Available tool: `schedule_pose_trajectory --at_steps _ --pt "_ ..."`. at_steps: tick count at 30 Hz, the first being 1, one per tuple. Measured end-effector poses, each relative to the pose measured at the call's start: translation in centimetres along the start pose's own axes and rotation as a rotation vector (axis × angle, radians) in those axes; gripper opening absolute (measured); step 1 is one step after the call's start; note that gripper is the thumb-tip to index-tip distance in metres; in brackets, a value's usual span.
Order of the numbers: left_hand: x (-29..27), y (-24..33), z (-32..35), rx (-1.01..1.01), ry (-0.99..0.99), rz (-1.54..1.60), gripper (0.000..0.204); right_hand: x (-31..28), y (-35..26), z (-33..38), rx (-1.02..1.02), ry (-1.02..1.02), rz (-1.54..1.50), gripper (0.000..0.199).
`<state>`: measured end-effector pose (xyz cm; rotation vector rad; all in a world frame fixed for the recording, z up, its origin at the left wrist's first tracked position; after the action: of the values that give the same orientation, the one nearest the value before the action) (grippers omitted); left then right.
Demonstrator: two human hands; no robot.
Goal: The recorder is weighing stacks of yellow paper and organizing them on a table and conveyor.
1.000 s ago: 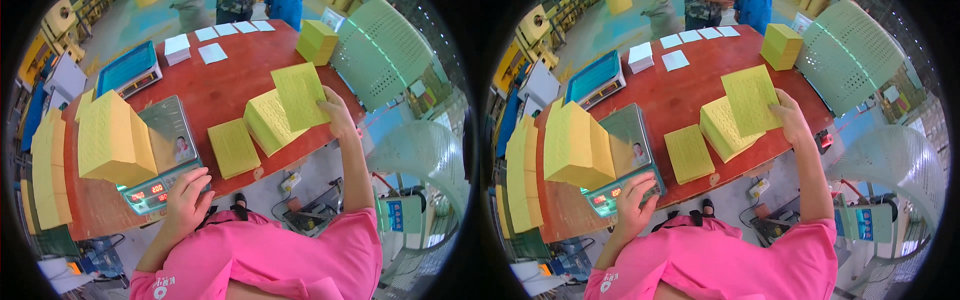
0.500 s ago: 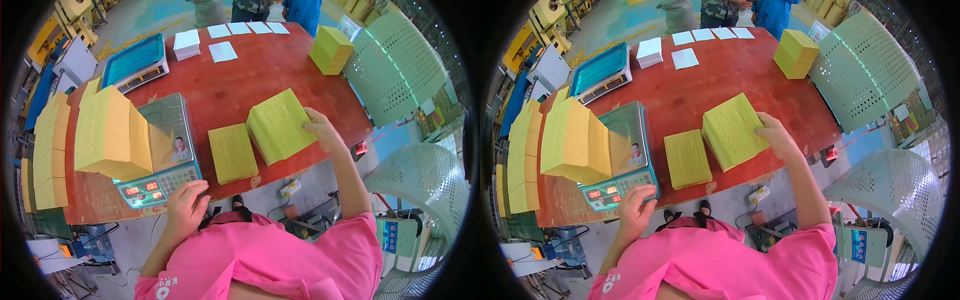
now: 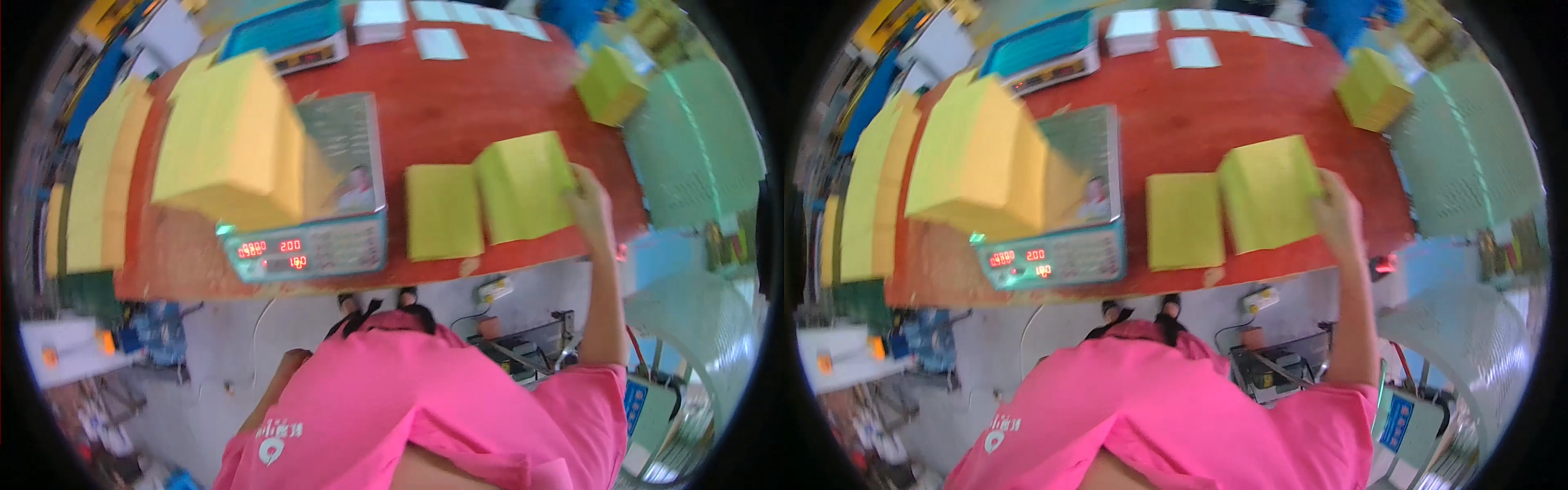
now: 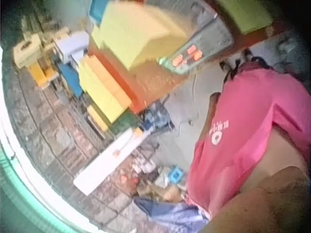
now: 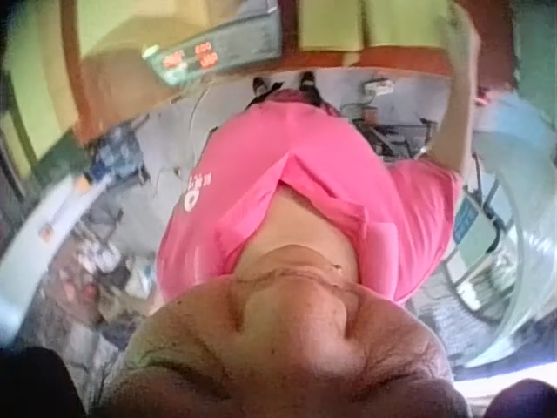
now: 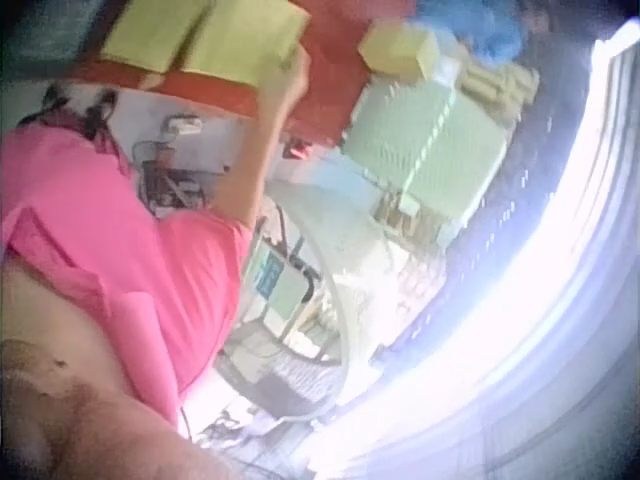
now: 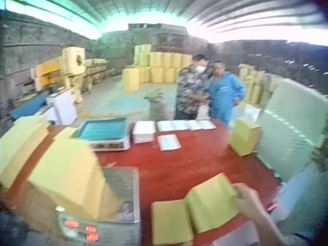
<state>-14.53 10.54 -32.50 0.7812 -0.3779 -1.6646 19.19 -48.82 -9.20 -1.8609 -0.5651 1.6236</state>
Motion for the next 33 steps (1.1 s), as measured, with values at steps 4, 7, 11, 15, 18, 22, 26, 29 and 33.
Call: schedule_pose_trajectory --at_steps 4,7,11,15,18,22,26,29,33 --pt "-5.5 -7.9 9.1 -0.15 0.132 0.021 0.017 -4.7 -0.6 1.5 -0.075 0.293 0.307 0.047" --pt "-7.1 -11.2 13.1 -0.217 0.193 0.036 0.017 -3.3 -3.3 1.6 -0.054 0.264 0.127 0.043" --pt "-8.5 -13.3 14.2 -0.219 0.196 0.036 0.016 0.9 -10.1 2.9 -0.174 0.21 0.002 0.04" --pt "-10.3 -14.2 13.1 -0.195 0.183 0.024 0.016 5.7 -17.1 4.4 -0.298 0.137 -0.078 0.035" --pt "-11.3 -15.3 12.7 -0.178 0.177 0.018 0.016 8.9 -20.5 5.9 -0.332 0.1 -0.138 0.031" --pt "-12.6 -15.9 12.0 -0.154 0.162 -0.001 0.016 11.9 -22.8 7.3 -0.333 0.065 -0.201 0.029" --pt "-14.1 -15.9 10.8 -0.119 0.147 -0.025 0.016 13.5 -24.1 8.5 -0.309 0.062 -0.252 0.028" --pt "-14.8 -14.7 8.5 -0.068 0.112 -0.059 0.016 13.3 -23.9 9.4 -0.312 0.103 -0.213 0.028" --pt "-13.3 -9.5 1.2 0.077 -0.018 -0.132 0.016 13.8 -23.5 10.6 -0.312 0.133 -0.202 0.028"
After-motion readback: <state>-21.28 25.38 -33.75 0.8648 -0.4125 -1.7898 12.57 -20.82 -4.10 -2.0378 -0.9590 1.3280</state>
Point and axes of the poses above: each hand's wrist, its own z-axis away from the middle knuckle, its own x-axis out of the palm, y = z × x, the point moved 10 cm from there along -z, towards the middle knuckle, and after that the axes turned 7 degrees about x, right-handed, at the moved point
